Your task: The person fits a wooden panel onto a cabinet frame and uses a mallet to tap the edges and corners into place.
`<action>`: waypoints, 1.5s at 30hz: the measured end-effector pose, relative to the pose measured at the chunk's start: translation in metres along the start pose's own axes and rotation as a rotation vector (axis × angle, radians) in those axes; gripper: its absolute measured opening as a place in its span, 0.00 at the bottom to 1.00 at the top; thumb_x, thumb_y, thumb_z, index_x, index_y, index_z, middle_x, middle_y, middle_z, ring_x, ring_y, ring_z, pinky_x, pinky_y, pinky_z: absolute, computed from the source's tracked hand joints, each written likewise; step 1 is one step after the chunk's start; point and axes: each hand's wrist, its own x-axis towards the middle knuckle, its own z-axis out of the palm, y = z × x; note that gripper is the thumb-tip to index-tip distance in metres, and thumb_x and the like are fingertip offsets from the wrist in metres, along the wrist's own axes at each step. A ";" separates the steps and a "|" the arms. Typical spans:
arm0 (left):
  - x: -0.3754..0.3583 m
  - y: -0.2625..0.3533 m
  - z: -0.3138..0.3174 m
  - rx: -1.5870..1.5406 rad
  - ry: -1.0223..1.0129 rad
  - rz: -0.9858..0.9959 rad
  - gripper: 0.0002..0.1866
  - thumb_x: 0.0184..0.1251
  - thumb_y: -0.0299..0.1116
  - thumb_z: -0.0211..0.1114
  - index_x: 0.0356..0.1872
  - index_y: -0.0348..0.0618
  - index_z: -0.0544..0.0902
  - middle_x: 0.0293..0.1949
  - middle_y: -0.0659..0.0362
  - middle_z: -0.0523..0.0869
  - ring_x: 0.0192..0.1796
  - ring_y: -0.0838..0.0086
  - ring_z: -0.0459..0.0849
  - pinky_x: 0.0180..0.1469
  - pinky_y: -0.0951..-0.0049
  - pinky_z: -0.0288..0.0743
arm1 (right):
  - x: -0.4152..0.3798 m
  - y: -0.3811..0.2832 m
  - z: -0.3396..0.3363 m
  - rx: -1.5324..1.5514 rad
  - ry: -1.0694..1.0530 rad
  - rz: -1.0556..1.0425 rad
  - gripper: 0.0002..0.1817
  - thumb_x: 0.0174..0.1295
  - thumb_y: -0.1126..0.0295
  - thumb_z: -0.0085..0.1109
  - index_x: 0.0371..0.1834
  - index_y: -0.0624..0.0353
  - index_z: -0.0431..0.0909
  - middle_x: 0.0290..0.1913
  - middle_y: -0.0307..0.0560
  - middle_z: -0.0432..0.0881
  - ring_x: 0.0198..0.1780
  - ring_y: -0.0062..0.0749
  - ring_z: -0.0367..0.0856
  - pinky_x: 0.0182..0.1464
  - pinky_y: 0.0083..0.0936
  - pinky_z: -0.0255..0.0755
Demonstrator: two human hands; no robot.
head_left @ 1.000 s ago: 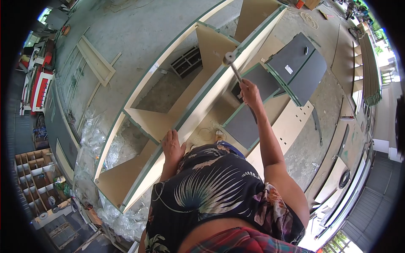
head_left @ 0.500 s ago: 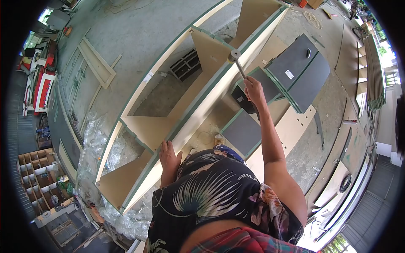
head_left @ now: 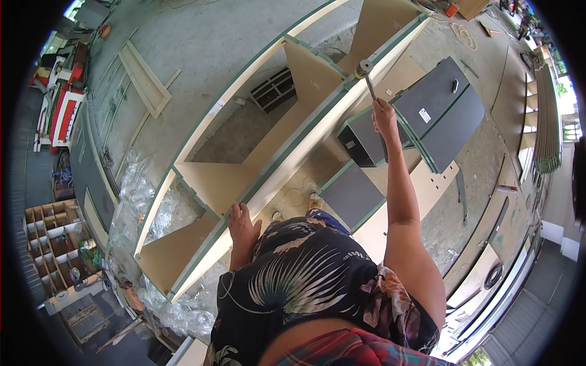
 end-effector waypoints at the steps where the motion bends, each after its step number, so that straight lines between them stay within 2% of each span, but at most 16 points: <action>1: 0.000 0.001 -0.001 0.008 0.000 -0.006 0.41 0.54 0.44 0.68 0.66 0.31 0.64 0.71 0.38 0.59 0.73 0.47 0.58 0.65 0.48 0.61 | 0.001 0.001 -0.001 -0.011 -0.009 -0.007 0.19 0.70 0.60 0.48 0.57 0.61 0.75 0.18 0.36 0.70 0.14 0.17 0.68 0.15 0.18 0.64; 6: 0.002 0.003 0.002 0.045 -0.019 -0.033 0.41 0.55 0.45 0.68 0.67 0.32 0.64 0.71 0.40 0.59 0.73 0.49 0.57 0.66 0.48 0.60 | 0.008 0.000 -0.007 -0.037 -0.033 -0.045 0.19 0.70 0.59 0.49 0.55 0.61 0.76 0.17 0.37 0.70 0.14 0.19 0.68 0.14 0.20 0.63; 7: 0.002 0.003 0.003 0.053 -0.021 -0.037 0.41 0.55 0.45 0.68 0.67 0.32 0.64 0.71 0.40 0.59 0.73 0.49 0.57 0.67 0.48 0.59 | 0.006 -0.011 -0.009 -0.062 -0.039 -0.055 0.18 0.70 0.59 0.49 0.51 0.62 0.77 0.16 0.38 0.70 0.13 0.19 0.68 0.14 0.20 0.63; 10: 0.005 0.006 -0.001 0.061 -0.037 -0.055 0.42 0.55 0.45 0.68 0.67 0.32 0.63 0.71 0.41 0.58 0.74 0.51 0.57 0.68 0.46 0.57 | -0.012 -0.020 -0.005 -0.059 -0.040 -0.052 0.18 0.69 0.60 0.49 0.52 0.61 0.78 0.15 0.39 0.71 0.13 0.22 0.70 0.15 0.23 0.66; 17: 0.001 0.006 -0.002 0.001 -0.027 -0.054 0.42 0.54 0.44 0.70 0.68 0.34 0.63 0.72 0.43 0.58 0.74 0.52 0.56 0.69 0.44 0.56 | -0.097 -0.010 0.028 0.007 -0.139 -0.017 0.17 0.69 0.62 0.49 0.54 0.58 0.78 0.16 0.37 0.71 0.13 0.17 0.68 0.14 0.19 0.63; 22: -0.005 0.001 -0.007 -0.010 0.001 0.004 0.41 0.55 0.44 0.70 0.68 0.35 0.64 0.72 0.45 0.59 0.74 0.54 0.58 0.69 0.43 0.56 | -0.119 0.001 0.046 -0.018 -0.170 0.012 0.17 0.69 0.63 0.49 0.56 0.56 0.78 0.16 0.36 0.71 0.13 0.16 0.66 0.13 0.18 0.61; 25: -0.006 -0.010 -0.007 -0.098 0.045 0.065 0.39 0.57 0.43 0.69 0.68 0.37 0.65 0.72 0.46 0.60 0.73 0.53 0.59 0.69 0.43 0.55 | -0.133 -0.006 0.055 -0.038 -0.177 0.010 0.17 0.69 0.63 0.49 0.57 0.56 0.77 0.16 0.35 0.70 0.12 0.16 0.65 0.13 0.18 0.59; 27: -0.012 -0.018 -0.009 -0.123 0.154 0.072 0.37 0.58 0.42 0.68 0.67 0.37 0.65 0.72 0.46 0.60 0.73 0.53 0.59 0.69 0.43 0.55 | -0.148 -0.010 0.061 -0.045 -0.197 0.004 0.17 0.70 0.63 0.49 0.57 0.56 0.77 0.15 0.35 0.69 0.12 0.16 0.65 0.12 0.18 0.58; 31: -0.028 -0.041 -0.011 -0.188 0.343 0.066 0.35 0.60 0.39 0.66 0.67 0.36 0.66 0.70 0.43 0.62 0.72 0.49 0.60 0.68 0.45 0.56 | -0.188 -0.011 0.079 -0.045 -0.286 -0.038 0.17 0.70 0.64 0.49 0.57 0.58 0.76 0.14 0.36 0.68 0.12 0.15 0.64 0.12 0.19 0.58; 34: -0.039 -0.067 -0.006 -0.225 0.410 0.031 0.35 0.60 0.38 0.66 0.67 0.36 0.66 0.71 0.43 0.61 0.73 0.48 0.59 0.69 0.45 0.55 | -0.217 -0.008 0.098 -0.026 -0.356 -0.054 0.17 0.70 0.64 0.50 0.56 0.61 0.76 0.14 0.35 0.68 0.12 0.14 0.65 0.13 0.18 0.58; 37: -0.048 -0.092 -0.001 -0.227 0.418 -0.030 0.35 0.59 0.38 0.67 0.67 0.37 0.66 0.71 0.43 0.61 0.73 0.48 0.59 0.69 0.46 0.55 | -0.241 -0.003 0.114 -0.045 -0.407 -0.067 0.16 0.70 0.65 0.49 0.55 0.60 0.77 0.14 0.35 0.69 0.13 0.14 0.65 0.14 0.17 0.58; 43: -0.063 -0.134 0.012 -0.222 0.409 -0.086 0.37 0.59 0.40 0.67 0.68 0.38 0.65 0.71 0.42 0.60 0.73 0.49 0.58 0.69 0.44 0.55 | -0.265 0.003 0.133 -0.136 -0.377 -0.102 0.16 0.69 0.65 0.50 0.54 0.60 0.77 0.14 0.36 0.69 0.15 0.15 0.66 0.17 0.20 0.60; 45: -0.068 -0.143 0.016 -0.181 0.294 -0.121 0.39 0.59 0.42 0.68 0.69 0.38 0.63 0.72 0.42 0.58 0.74 0.49 0.57 0.69 0.43 0.54 | -0.276 0.000 0.136 -0.133 -0.365 -0.092 0.15 0.69 0.65 0.50 0.53 0.60 0.77 0.14 0.36 0.69 0.15 0.15 0.66 0.17 0.21 0.60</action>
